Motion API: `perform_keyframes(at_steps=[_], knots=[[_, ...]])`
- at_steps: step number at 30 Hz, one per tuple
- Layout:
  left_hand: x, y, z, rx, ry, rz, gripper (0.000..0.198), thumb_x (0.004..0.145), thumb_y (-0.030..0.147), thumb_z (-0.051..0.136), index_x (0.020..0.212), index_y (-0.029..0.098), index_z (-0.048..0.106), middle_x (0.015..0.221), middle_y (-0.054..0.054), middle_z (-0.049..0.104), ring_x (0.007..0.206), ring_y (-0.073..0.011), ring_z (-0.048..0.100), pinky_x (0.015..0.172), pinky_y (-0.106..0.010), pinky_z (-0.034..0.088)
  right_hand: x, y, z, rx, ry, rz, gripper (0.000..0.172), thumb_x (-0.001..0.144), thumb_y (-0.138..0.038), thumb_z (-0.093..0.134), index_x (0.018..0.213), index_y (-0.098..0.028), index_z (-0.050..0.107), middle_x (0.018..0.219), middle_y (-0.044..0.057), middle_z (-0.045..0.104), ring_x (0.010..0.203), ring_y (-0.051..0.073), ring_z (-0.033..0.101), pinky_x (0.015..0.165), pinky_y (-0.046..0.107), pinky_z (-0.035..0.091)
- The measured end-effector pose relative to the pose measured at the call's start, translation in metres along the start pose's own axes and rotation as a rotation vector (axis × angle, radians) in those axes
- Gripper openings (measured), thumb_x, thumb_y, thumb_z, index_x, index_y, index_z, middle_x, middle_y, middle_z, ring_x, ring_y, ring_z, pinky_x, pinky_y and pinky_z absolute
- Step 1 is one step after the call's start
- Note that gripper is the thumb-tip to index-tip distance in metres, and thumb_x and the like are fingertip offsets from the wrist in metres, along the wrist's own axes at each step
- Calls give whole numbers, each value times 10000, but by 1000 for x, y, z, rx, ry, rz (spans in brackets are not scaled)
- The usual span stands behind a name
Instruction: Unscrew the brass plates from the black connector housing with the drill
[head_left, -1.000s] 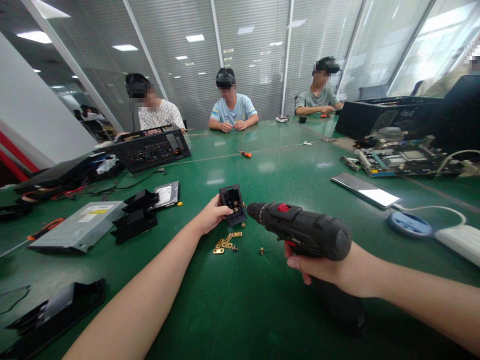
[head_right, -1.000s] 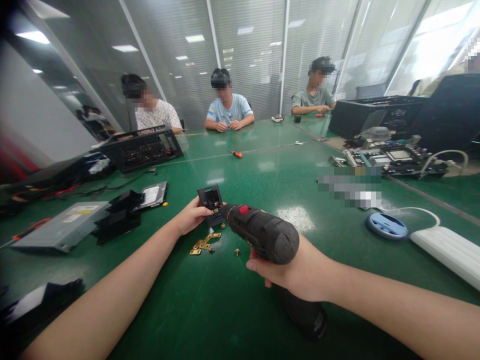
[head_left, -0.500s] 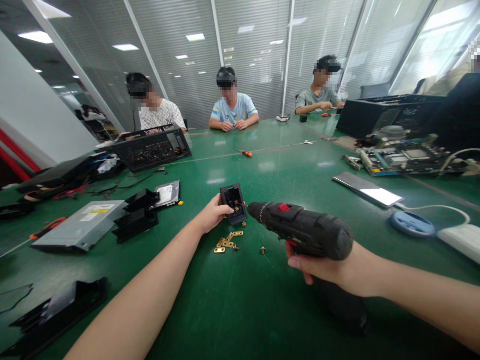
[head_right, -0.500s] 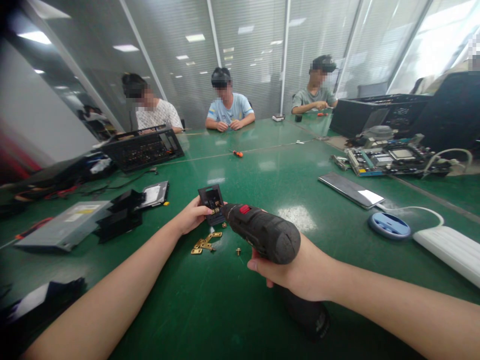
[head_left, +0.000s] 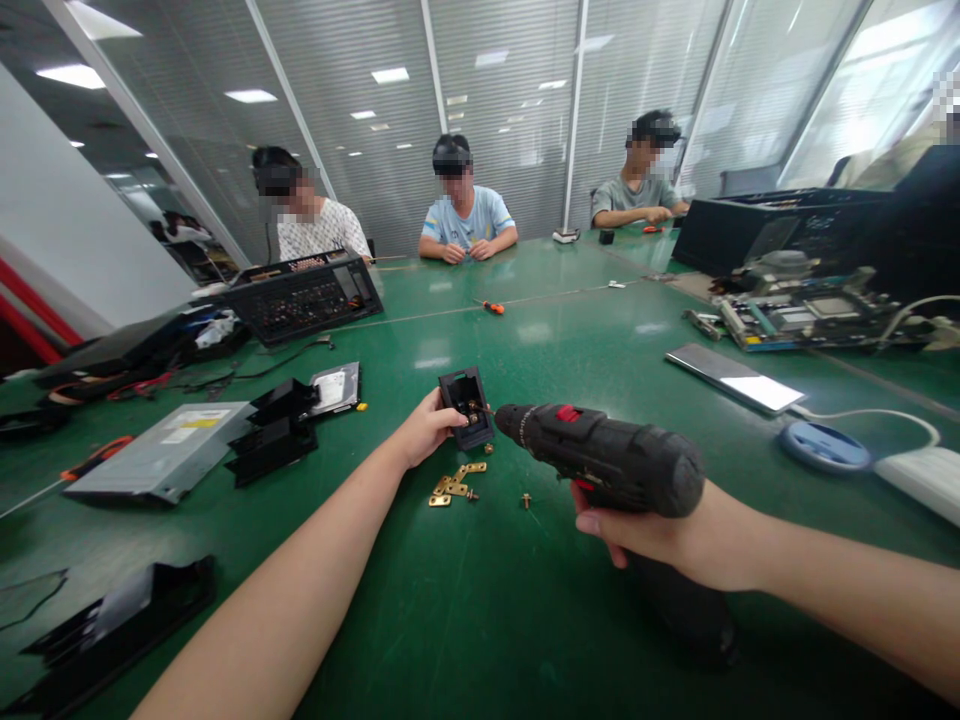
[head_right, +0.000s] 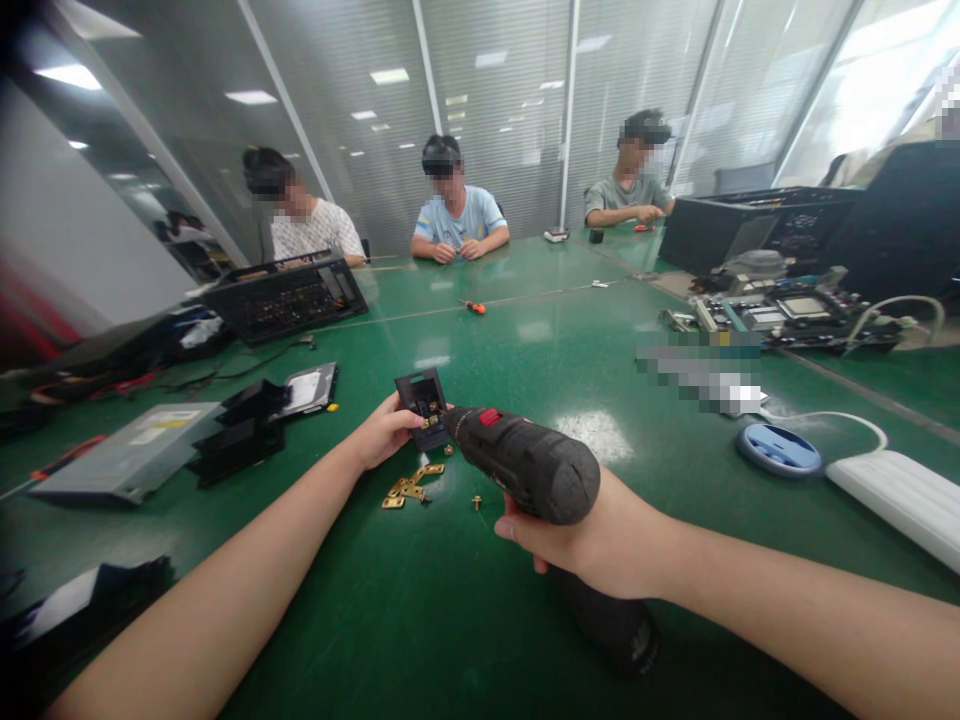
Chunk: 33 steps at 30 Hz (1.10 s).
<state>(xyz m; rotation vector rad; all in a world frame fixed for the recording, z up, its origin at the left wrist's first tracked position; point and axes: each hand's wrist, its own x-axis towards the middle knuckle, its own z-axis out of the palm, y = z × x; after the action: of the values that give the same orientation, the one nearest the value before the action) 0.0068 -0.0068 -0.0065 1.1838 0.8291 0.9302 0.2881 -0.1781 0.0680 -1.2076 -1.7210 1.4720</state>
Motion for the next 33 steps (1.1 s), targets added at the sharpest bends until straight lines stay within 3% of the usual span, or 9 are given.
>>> perform_keyframes(at_steps=[11,22,27,33], knots=[[1,-1,-1,8,11,-7,633,580,139,769,1190,174,604,1089,-79,741,980,-265,713,954,-462,526,-1,3,-1,-3,2,18,249,836,-396,747,884,-203,597,781,-8,625,569,145,638,558,292,555],[0,1,1,13,-40,7,602,613,141,738,1199,174,605,1091,-105,767,1033,-306,728,1004,-515,513,-1,2,1,-12,19,2,241,821,-405,725,879,-206,602,735,-21,604,551,145,636,525,281,544],[1,-1,-1,17,-35,17,577,623,134,729,1186,175,611,1098,-102,770,1029,-298,731,998,-505,518,-1,4,-1,-26,4,2,224,855,-366,718,939,-204,588,816,-6,630,566,137,641,544,285,557],[1,-1,-1,16,-20,8,588,608,136,737,1180,176,606,1088,-93,769,1001,-283,735,972,-479,529,-2,-1,0,-23,-10,-11,226,840,-358,729,907,-199,583,777,-16,618,559,139,642,537,279,558]])
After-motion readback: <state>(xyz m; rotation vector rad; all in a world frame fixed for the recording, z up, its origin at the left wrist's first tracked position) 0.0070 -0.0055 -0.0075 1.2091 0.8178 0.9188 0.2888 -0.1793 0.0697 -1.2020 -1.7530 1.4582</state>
